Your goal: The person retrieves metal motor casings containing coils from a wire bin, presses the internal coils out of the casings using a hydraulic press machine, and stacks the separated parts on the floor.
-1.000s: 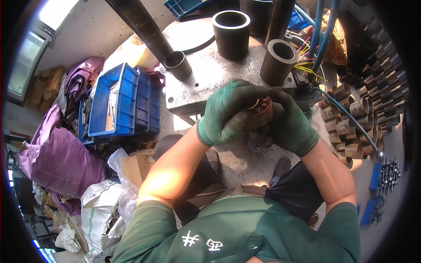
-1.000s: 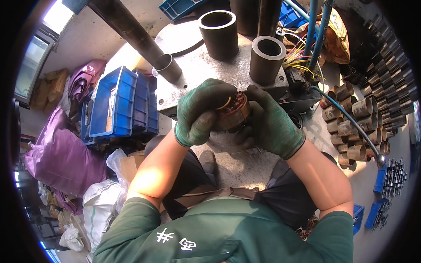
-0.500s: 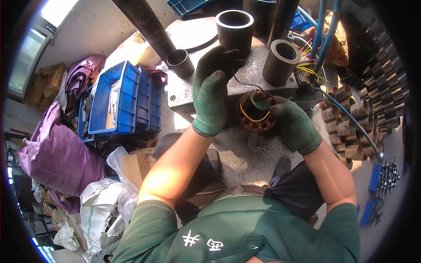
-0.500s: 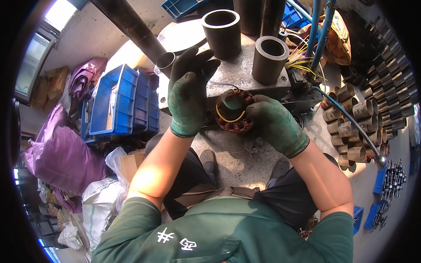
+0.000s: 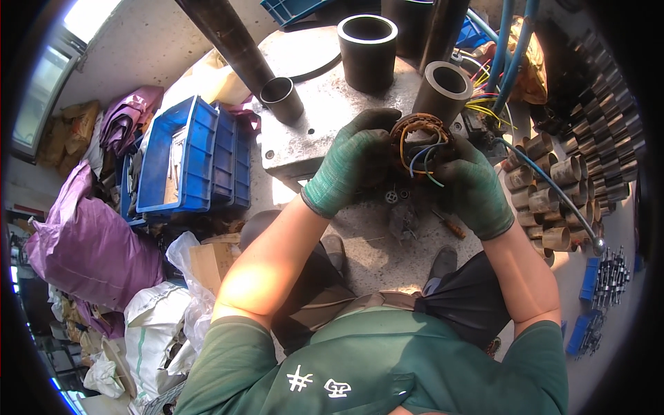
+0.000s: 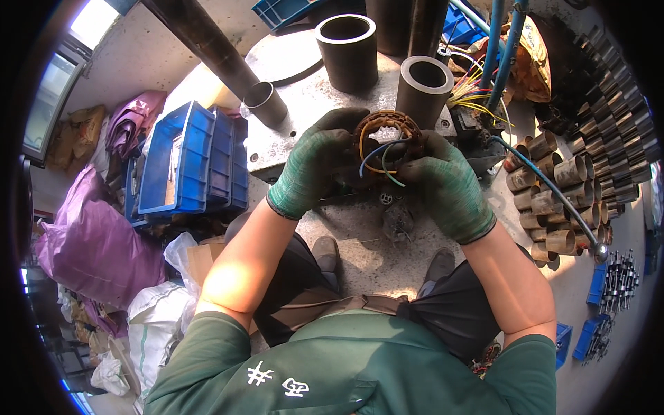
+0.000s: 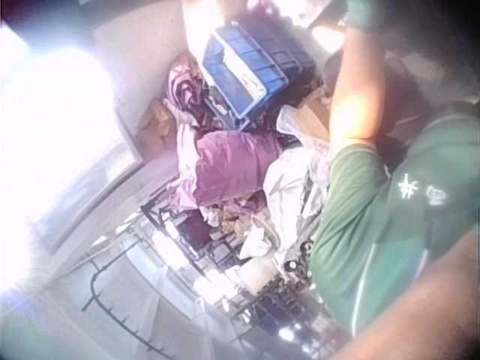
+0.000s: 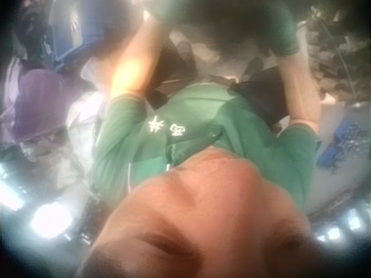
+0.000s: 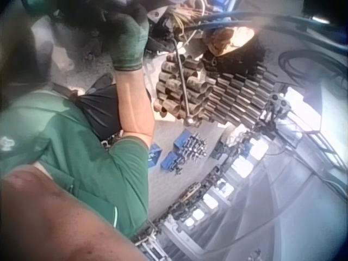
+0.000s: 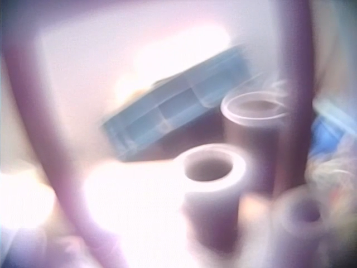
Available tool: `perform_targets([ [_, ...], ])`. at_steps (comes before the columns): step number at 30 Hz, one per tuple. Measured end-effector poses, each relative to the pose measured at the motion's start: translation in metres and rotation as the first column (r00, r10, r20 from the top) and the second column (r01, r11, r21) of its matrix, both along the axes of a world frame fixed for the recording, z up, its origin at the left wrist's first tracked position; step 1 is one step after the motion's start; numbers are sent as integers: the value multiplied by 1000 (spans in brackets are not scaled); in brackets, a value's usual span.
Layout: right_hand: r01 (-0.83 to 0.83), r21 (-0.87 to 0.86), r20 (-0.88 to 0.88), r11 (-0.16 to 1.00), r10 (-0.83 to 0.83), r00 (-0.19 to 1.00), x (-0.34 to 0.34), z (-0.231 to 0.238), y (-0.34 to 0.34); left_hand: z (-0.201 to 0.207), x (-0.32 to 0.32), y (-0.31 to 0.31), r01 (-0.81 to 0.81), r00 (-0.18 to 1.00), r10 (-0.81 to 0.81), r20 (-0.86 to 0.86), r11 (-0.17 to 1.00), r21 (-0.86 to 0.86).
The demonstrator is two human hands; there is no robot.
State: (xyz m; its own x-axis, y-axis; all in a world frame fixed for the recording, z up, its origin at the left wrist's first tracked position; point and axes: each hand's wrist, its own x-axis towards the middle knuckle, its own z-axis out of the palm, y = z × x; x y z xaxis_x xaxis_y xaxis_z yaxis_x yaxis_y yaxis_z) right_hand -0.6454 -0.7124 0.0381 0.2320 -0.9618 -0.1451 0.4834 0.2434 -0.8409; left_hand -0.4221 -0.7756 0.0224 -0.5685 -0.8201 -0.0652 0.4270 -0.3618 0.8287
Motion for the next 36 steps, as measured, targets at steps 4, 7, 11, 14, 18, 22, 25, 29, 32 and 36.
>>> perform_targets([
  [4, 26, -11, -26, 1000, -27, 999, -4, 3, 0, 3, -1, 2, 73, 993, -56, 101, 982, -173],
  [7, -14, -26, -1, 1000, 14, 1000, -6, 1, 0, 2, -3, 1, 61, 986, -20, 163, 965, -254],
  [11, -6, -56, -101, 998, 1, 995, -5, 2, 3, 0, -5, 2, 26, 980, 35, 197, 953, -301],
  [14, -41, -101, -102, 994, 31, 994, -9, 2, 2, 0, -6, 2, -1, 976, 59, 211, 964, -268],
  [18, -144, -103, -86, 984, 135, 987, -18, 5, -2, -4, -6, 1, -21, 987, 55, 153, 976, -216],
  [22, -113, -219, -407, 969, 15, 913, -36, -13, -7, -4, -9, 3, -9, 968, 98, 231, 934, -358],
  [25, -147, -3, -410, 989, 132, 902, -23, 9, -5, -6, -8, 6, 18, 959, 103, 265, 909, -416],
  [29, -74, -90, -548, 993, 13, 836, -20, -3, -6, -9, -10, 6, 31, 948, 109, 300, 903, -429],
  [32, -57, -105, -539, 993, -9, 842, -19, -5, -7, -10, -12, 6, 19, 962, 90, 258, 920, -391],
  [36, 22, -173, -512, 985, -109, 852, -20, -15, -7, -11, -15, 7, 37, 955, 91, 282, 908, -418],
])
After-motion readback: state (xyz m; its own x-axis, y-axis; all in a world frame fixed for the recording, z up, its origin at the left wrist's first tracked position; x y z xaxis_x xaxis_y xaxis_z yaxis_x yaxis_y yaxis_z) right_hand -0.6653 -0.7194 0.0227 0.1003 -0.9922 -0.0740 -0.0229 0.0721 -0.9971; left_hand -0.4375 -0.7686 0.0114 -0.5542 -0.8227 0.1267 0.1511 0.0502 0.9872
